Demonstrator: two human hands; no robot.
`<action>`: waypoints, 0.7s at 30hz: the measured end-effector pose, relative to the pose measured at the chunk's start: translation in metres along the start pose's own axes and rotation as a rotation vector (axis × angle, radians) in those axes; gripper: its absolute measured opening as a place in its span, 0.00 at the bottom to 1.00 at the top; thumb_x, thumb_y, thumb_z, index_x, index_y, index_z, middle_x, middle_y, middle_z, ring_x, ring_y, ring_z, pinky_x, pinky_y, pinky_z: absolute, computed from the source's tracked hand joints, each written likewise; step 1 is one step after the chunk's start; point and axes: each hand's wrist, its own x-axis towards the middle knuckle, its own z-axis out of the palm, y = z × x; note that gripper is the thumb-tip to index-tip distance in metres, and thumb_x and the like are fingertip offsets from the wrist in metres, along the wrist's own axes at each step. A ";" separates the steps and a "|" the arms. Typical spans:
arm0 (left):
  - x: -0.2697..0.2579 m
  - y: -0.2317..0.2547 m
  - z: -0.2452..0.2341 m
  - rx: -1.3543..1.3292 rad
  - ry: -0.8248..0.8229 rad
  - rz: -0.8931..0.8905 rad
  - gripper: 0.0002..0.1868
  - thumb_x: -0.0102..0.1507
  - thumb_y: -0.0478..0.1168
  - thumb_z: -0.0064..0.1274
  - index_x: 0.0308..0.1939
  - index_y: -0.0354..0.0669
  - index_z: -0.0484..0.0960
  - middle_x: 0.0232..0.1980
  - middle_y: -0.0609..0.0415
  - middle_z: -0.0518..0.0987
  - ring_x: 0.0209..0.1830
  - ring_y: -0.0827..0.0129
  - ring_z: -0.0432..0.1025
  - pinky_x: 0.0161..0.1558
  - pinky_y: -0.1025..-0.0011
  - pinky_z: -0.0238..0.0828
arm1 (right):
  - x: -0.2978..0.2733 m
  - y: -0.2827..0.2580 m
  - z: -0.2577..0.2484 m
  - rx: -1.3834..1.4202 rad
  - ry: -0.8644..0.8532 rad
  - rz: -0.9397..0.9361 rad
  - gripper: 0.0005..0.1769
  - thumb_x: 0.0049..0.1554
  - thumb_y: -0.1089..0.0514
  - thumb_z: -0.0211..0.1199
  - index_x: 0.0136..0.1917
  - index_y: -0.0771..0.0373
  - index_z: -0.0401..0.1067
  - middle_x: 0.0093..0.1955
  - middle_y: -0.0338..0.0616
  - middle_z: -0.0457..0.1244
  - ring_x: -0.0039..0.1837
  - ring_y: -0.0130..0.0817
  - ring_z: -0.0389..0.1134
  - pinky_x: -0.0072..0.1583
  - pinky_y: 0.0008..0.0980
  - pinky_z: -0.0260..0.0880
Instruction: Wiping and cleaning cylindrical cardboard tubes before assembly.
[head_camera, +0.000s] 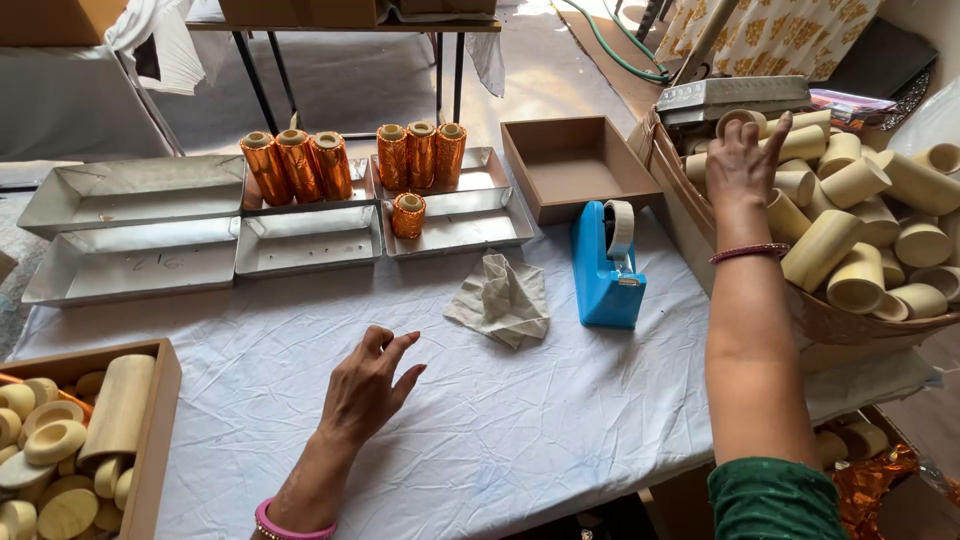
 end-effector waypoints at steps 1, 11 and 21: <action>0.000 0.000 -0.001 -0.001 0.002 -0.008 0.24 0.57 0.46 0.67 0.56 0.47 0.80 0.46 0.52 0.71 0.30 0.65 0.74 0.31 0.66 0.77 | -0.002 0.003 -0.006 0.000 0.003 -0.008 0.08 0.69 0.54 0.59 0.55 0.51 0.80 0.62 0.42 0.63 0.70 0.43 0.59 0.83 0.75 0.27; -0.007 -0.005 -0.007 -0.062 0.075 -0.041 0.28 0.60 0.47 0.67 0.62 0.49 0.77 0.53 0.50 0.72 0.37 0.61 0.76 0.35 0.63 0.77 | -0.081 -0.082 -0.178 0.978 0.332 0.072 0.36 0.51 0.41 0.76 0.62 0.65 0.69 0.60 0.57 0.65 0.61 0.56 0.68 0.61 0.55 0.66; 0.039 -0.014 0.024 -1.334 0.197 -0.700 0.48 0.56 0.70 0.56 0.69 0.45 0.60 0.57 0.45 0.73 0.54 0.59 0.74 0.50 0.60 0.79 | -0.197 -0.312 -0.288 2.052 -0.069 -0.220 0.22 0.65 0.40 0.65 0.56 0.60 0.73 0.49 0.47 0.74 0.49 0.34 0.77 0.54 0.31 0.76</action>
